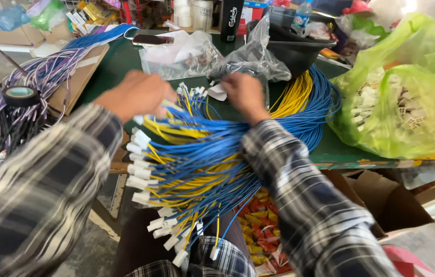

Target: The person sits at a workbench and repeatedly picks up small white plastic connectors and blue and yellow wires. They insert the wire ends into the connectors by hand and place the finished units into a growing pile on the table.

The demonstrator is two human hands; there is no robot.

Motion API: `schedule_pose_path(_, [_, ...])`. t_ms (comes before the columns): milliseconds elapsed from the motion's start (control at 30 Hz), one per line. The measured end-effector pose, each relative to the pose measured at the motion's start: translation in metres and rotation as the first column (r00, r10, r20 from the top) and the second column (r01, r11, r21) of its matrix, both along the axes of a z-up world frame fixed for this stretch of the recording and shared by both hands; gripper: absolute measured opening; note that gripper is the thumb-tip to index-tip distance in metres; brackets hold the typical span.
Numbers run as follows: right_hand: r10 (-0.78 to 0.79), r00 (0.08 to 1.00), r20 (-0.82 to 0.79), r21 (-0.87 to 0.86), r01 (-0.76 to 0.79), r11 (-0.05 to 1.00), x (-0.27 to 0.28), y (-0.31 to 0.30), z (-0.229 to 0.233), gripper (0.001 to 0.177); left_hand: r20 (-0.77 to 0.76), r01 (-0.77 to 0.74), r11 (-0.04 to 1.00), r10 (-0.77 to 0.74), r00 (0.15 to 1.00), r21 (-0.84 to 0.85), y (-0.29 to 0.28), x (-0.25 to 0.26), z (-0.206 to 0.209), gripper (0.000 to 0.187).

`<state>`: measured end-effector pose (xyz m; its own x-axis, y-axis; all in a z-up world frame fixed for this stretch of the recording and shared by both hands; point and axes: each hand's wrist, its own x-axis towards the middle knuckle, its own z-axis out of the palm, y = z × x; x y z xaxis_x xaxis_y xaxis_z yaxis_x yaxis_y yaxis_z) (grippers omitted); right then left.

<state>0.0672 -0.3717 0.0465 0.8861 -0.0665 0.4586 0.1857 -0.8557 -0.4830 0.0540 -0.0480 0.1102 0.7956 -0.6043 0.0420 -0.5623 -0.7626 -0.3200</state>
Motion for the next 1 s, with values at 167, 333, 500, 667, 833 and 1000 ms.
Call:
schedule_pose_path(167, [-0.045, 0.998, -0.041, -0.245, 0.034, 0.969, 0.035, -0.069, -0.039, 0.018, 0.145, 0.058, 0.993, -0.044, 0.989, -0.101, 0.000, 0.054, -0.013, 0.037])
schedule_pose_path(333, [0.044, 0.990, -0.136, -0.377, -0.093, 0.921, 0.023, -0.029, -0.019, 0.017, -0.124, -0.152, 0.903, 0.111, 0.986, -0.402, 0.025, 0.027, -0.019, 0.033])
schedule_pose_path(500, [0.170, 0.974, -0.152, -0.625, -0.228, 0.747, 0.040, -0.018, -0.027, 0.015, -0.348, -0.315, 0.366, -0.028, 0.937, -0.876, 0.046, 0.023, -0.056, 0.049])
schedule_pose_path(667, [0.144, 0.980, -0.136, -0.662, -0.198, 0.723, 0.047, -0.026, -0.034, 0.020, -0.352, -0.385, -0.115, -0.235, 0.906, -0.916, 0.034, 0.007, -0.089, 0.053])
schedule_pose_path(833, [0.115, 0.986, -0.121, -0.698, -0.167, 0.697, 0.016, -0.015, -0.020, 0.022, -0.329, -0.422, -0.320, -0.306, 0.893, -0.848, 0.032, 0.003, -0.120, 0.058])
schedule_pose_path(1000, [-0.029, 0.996, -0.087, -0.353, -0.004, 0.936, 0.044, -0.070, -0.054, 0.031, -0.156, -0.465, -0.442, -0.574, 0.804, -0.767, 0.032, -0.002, -0.132, 0.072])
